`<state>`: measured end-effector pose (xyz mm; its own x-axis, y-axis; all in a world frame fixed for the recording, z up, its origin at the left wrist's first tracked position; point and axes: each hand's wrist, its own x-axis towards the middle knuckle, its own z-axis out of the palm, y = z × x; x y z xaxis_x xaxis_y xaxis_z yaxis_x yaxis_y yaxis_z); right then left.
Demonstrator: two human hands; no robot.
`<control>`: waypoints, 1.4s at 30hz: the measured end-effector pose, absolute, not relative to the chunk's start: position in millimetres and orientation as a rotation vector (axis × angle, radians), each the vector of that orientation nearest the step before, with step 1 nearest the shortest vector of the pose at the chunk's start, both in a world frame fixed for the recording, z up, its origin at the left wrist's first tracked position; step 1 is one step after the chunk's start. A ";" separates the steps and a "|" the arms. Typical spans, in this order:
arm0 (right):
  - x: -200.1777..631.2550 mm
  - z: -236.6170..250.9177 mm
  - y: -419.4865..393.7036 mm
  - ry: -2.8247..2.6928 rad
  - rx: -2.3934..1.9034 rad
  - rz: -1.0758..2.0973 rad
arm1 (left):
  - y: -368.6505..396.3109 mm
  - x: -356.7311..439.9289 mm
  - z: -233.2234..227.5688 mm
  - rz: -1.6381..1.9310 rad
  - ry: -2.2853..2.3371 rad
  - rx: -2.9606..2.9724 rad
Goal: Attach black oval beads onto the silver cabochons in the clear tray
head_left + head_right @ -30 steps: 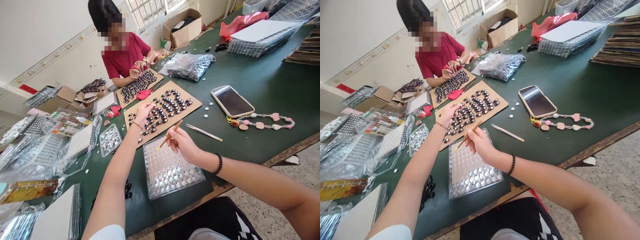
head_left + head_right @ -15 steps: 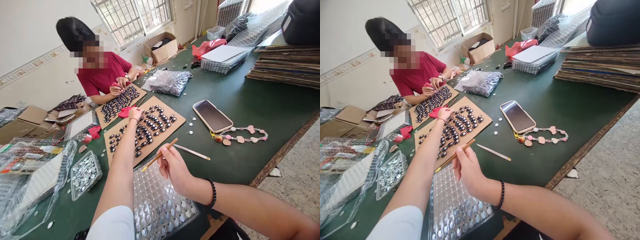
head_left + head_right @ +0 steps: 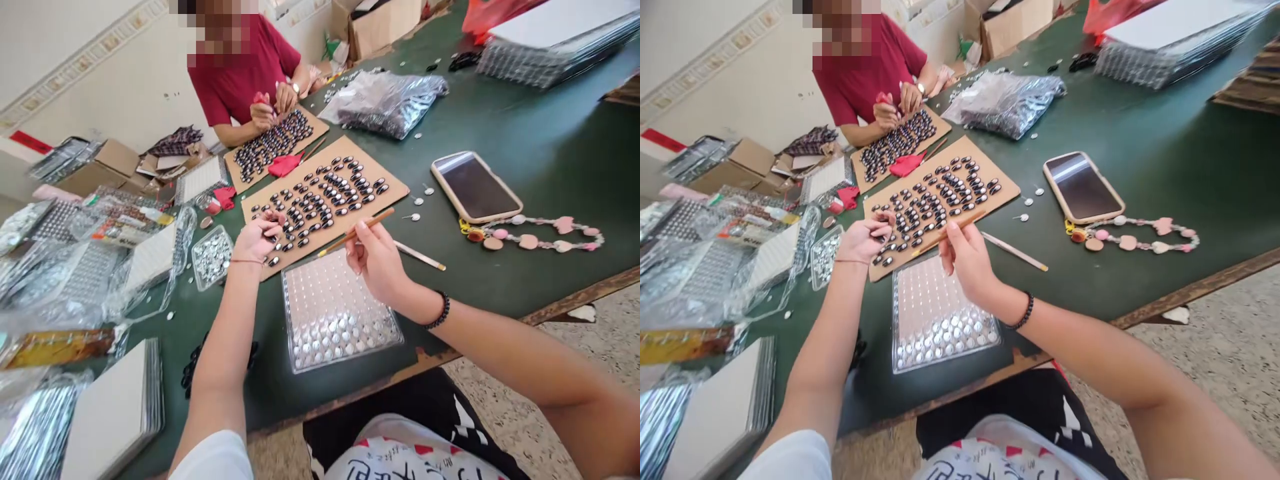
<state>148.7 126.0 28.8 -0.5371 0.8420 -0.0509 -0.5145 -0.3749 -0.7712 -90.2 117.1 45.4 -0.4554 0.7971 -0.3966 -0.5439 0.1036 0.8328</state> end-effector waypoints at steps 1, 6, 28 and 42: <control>148.8 27.6 123.3 -0.991 -0.551 1.993 | 92.5 -82.0 39.1 1.586 1.269 0.220; 151.5 22.3 107.2 -1.644 -0.461 1.904 | 12.6 -49.1 9.6 1.632 1.282 0.125; 158.7 16.1 108.3 -2.236 -0.334 0.899 | -19.9 -1.8 8.2 1.519 1.545 0.638; 159.7 13.6 103.8 -2.259 0.048 0.925 | -23.9 0.1 8.1 1.312 1.371 0.562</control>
